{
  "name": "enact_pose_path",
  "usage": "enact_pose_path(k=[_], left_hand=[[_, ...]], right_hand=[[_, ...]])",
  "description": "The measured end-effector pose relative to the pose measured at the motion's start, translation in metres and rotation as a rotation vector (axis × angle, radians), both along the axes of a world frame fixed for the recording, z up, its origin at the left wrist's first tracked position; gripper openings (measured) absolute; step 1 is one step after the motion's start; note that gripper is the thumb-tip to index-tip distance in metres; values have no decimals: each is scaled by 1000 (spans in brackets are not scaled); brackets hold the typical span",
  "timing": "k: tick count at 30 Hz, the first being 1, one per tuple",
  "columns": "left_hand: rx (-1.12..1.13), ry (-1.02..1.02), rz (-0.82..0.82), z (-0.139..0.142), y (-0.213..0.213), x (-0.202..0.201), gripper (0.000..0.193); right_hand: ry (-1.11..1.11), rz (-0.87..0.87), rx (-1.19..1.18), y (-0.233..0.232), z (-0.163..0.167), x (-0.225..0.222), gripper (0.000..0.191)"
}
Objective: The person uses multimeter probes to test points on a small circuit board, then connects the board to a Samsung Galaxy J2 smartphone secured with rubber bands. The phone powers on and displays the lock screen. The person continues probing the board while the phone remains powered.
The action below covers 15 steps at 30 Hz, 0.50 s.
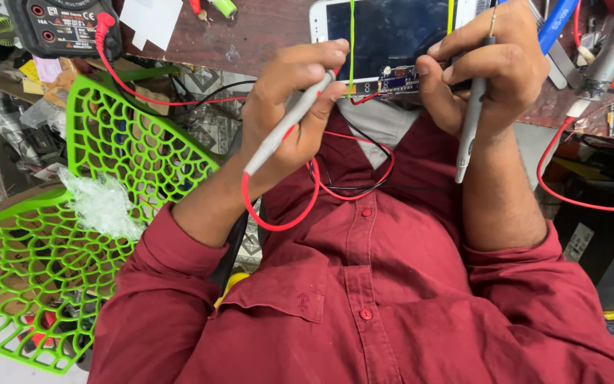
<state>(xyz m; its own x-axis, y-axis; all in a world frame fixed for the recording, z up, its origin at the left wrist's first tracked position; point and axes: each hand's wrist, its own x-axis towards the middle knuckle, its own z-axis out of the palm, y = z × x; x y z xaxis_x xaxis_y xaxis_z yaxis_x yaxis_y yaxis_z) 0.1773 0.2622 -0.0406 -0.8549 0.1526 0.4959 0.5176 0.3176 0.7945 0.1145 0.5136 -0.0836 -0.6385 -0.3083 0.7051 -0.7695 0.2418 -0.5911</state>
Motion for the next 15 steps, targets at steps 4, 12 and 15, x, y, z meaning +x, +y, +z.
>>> enact_pose_path(k=[4, 12, 15], left_hand=[[293, -42, -155, -2, 2, 0, 34], [72, 188, -269, -15, 8, -7, 50], [24, 185, -262, -15, 6, -8, 52]], right_hand=[[2, 9, 2, 0, 0, 0, 36], [18, 0, 18, 1, 1, -1, 36], [18, -2, 17, 1, 1, -1, 36]])
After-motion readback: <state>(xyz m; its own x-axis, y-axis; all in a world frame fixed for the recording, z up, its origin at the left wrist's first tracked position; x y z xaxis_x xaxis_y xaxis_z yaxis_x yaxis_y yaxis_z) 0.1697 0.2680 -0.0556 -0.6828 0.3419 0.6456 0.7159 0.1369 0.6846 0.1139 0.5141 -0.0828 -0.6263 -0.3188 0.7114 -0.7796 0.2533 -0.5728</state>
